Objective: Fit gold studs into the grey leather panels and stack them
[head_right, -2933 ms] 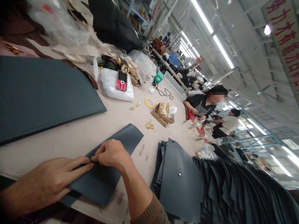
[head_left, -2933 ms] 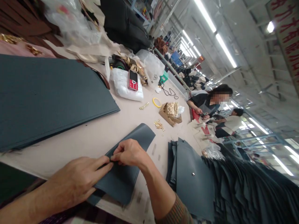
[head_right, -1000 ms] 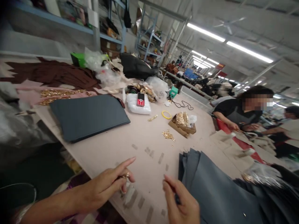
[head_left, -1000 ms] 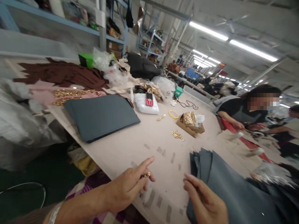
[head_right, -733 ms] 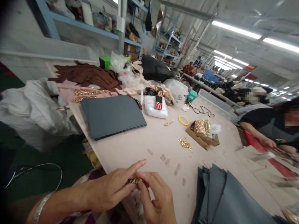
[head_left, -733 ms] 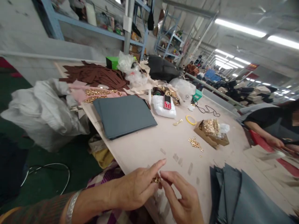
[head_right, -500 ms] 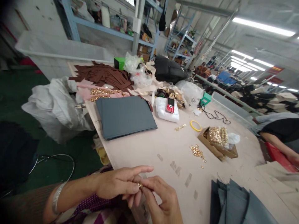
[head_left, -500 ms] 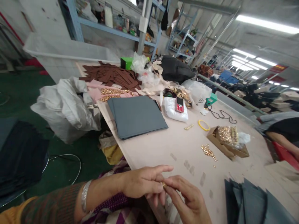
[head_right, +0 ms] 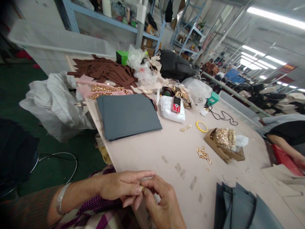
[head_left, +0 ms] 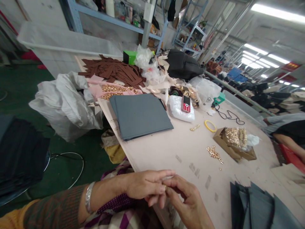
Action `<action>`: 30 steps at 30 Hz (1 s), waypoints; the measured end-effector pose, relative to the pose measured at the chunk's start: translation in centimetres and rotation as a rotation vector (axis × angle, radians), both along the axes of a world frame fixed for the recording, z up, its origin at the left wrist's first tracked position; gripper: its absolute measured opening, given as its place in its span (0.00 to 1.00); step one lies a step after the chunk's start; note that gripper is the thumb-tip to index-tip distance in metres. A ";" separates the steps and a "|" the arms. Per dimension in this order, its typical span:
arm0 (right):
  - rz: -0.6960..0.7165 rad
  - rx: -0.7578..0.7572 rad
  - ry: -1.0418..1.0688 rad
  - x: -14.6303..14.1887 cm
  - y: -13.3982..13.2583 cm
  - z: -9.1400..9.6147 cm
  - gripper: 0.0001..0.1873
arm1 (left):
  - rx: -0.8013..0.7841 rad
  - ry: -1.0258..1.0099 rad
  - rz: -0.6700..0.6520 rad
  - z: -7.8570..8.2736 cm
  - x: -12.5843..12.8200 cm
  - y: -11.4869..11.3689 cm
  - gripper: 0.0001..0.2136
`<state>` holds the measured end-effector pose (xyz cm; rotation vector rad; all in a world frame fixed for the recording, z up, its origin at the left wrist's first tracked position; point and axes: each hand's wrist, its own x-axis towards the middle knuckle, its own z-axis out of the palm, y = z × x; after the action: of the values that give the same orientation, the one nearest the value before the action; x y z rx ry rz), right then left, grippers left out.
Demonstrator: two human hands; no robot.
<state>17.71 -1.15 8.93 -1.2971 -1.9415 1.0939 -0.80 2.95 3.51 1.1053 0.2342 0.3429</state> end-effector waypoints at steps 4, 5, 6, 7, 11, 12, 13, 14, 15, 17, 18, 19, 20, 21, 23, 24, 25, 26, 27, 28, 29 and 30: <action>-0.043 -0.059 -0.029 -0.6 0.4 -0.8 0.11 | 0.125 0.056 0.081 0.4 -0.4 -0.2 0.38; -0.040 -0.058 -0.040 -0.8 0.6 -1.1 0.10 | 0.155 0.075 0.108 0.6 -0.6 -0.3 0.37; -0.025 -0.053 -0.048 -1.0 0.8 -1.4 0.10 | 0.180 0.095 0.131 0.8 -1.0 -0.3 0.36; 0.001 -0.052 -0.056 -1.2 1.1 -1.7 0.10 | 0.199 0.118 0.152 0.9 -1.3 -0.4 0.35; 0.119 -0.009 -0.112 -2.2 3.2 -2.2 0.12 | 0.147 0.200 0.317 1.0 -3.2 -0.5 0.34; 0.113 0.026 -0.121 -2.7 4.0 -2.2 0.12 | 0.097 0.196 0.386 0.9 -3.8 -0.5 0.34; 0.083 0.074 -0.127 -3.3 4.9 -2.1 0.12 | 0.048 0.183 0.461 0.9 -4.4 -0.6 0.33; 0.031 0.136 -0.128 -4.1 6.0 -2.1 0.12 | 0.009 0.173 0.534 0.8 -5.0 -0.7 0.33; -0.024 0.210 -0.131 -5.1 7.3 -2.0 0.11 | -0.019 0.173 0.597 0.6 -5.6 -0.8 0.32; -0.090 0.376 -0.165 -7.4 10.2 -1.9 0.11 | -0.056 0.208 0.686 0.3 -6.7 -1.3 0.29; -0.092 0.457 -0.203 -8.7 11.7 -1.8 0.11 | -0.075 0.237 0.724 0.1 -7.2 -1.5 0.28; -0.075 0.522 -0.256 -9.9 13.2 -1.7 0.11 | -0.094 0.268 0.758 -0.2 -7.6 -1.8 0.28; -0.042 0.563 -0.322 -11.0 14.5 -1.6 0.12 | -0.110 0.297 0.792 -0.4 -8.0 -2.0 0.28; -0.002 0.583 -0.395 -11.9 15.6 -1.6 0.12 | -0.123 0.319 0.829 -0.6 -8.3 -2.1 0.29; 0.074 0.580 -0.527 -12.8 16.8 -1.4 0.13 | -0.143 0.347 0.908 -0.9 -8.8 -2.2 0.31; 0.111 0.565 -0.576 -12.8 16.7 -1.4 0.13 | -0.147 0.353 0.944 -0.9 -9.0 -2.2 0.31; 0.146 0.540 -0.615 -12.3 16.4 -1.5 0.14 | -0.145 0.357 0.977 -0.9 -9.1 -2.1 0.31; 0.180 0.497 -0.651 -11.5 15.7 -1.5 0.14 | -0.140 0.360 1.007 -0.9 -9.2 -2.0 0.31; 0.219 0.433 -0.684 -10.5 14.8 -1.5 0.15 | -0.131 0.357 1.029 -1.0 -9.3 -2.0 0.30; 0.263 0.352 -0.706 -9.3 13.8 -1.4 0.15 | -0.122 0.342 1.041 -1.1 -9.2 -1.9 0.29; 0.309 0.256 -0.706 -8.0 12.8 -1.4 0.15 | -0.116 0.320 1.046 -1.3 -9.2 -1.9 0.28; 0.346 0.161 -0.678 -6.8 11.8 -1.3 0.14 | -0.120 0.295 1.045 -1.5 -9.0 -1.9 0.27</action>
<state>10.93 10.69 7.63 -1.3876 -2.7698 0.6579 -9.79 1.02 2.01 0.8329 1.0914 1.0736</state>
